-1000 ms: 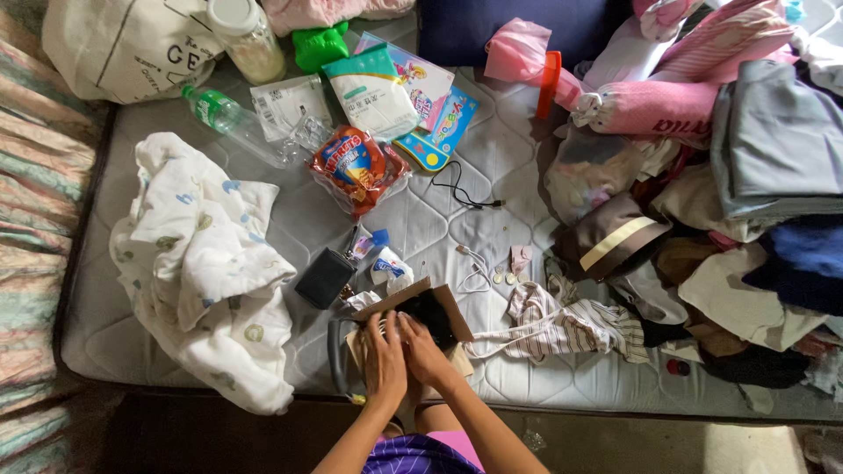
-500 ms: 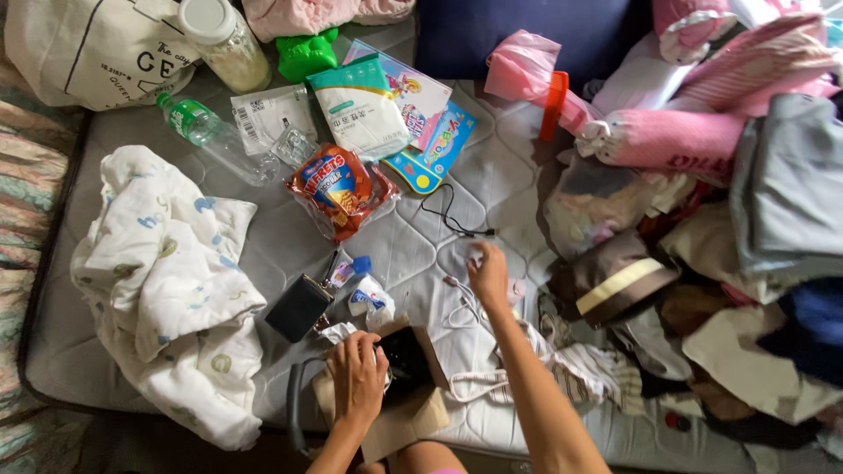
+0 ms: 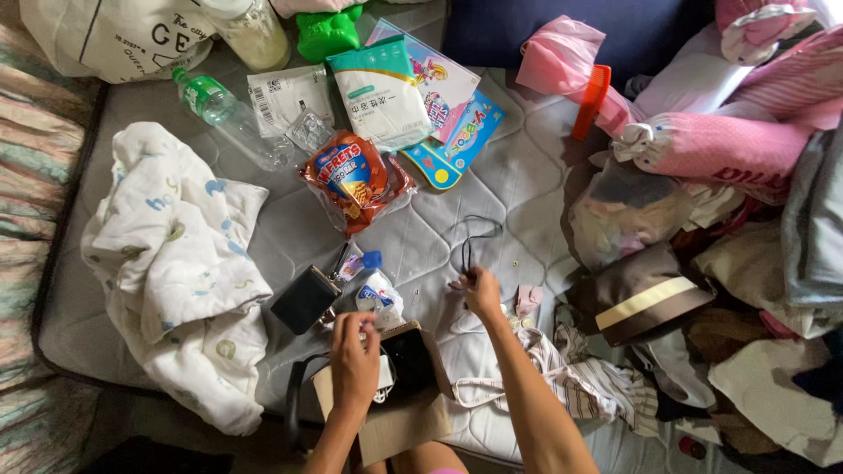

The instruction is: The person organizes various items on a cluttered bed, including a cardboard box, a wallet, and a plastic bag. They open the box, place items inside, and move the box to a nearby table. They also handle a wallet and a plastic bag, placing them on the table.

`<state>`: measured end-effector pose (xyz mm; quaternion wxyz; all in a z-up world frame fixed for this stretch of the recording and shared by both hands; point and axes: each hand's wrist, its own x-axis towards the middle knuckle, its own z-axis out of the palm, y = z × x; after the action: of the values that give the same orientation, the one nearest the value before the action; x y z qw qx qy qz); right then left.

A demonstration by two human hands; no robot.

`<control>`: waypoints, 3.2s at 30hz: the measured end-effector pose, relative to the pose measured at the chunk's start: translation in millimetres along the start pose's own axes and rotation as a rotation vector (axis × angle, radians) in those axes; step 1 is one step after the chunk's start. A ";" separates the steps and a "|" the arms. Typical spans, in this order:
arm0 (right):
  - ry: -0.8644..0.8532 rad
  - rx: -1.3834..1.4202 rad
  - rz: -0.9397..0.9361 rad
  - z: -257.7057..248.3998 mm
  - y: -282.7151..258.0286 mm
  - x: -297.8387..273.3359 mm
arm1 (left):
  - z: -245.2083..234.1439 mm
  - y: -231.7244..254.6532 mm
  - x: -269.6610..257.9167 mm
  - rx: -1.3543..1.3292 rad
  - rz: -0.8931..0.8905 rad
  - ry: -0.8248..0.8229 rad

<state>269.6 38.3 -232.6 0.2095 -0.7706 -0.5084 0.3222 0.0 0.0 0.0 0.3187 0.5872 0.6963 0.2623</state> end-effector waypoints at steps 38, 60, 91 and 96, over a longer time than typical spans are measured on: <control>-0.048 0.107 -0.454 -112.1 -293.0 -202.9 | -75.8 41.7 89.4 -0.486 0.522 -0.182; -0.395 0.193 -0.244 -67.3 -272.9 -190.5 | -9.5 -25.4 85.0 -0.313 0.652 -0.509; -0.423 1.057 0.247 -80.4 -216.1 -182.1 | 7.2 -75.3 45.5 -0.740 -0.269 -0.530; -0.113 1.460 0.415 -73.2 -192.5 -163.5 | -4.3 -64.0 41.1 -0.702 -0.136 -0.356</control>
<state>151.7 -35.5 -9.5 0.5750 -0.4983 -0.0207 0.6486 -49.2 29.4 -50.1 0.6324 0.4313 0.5354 0.3568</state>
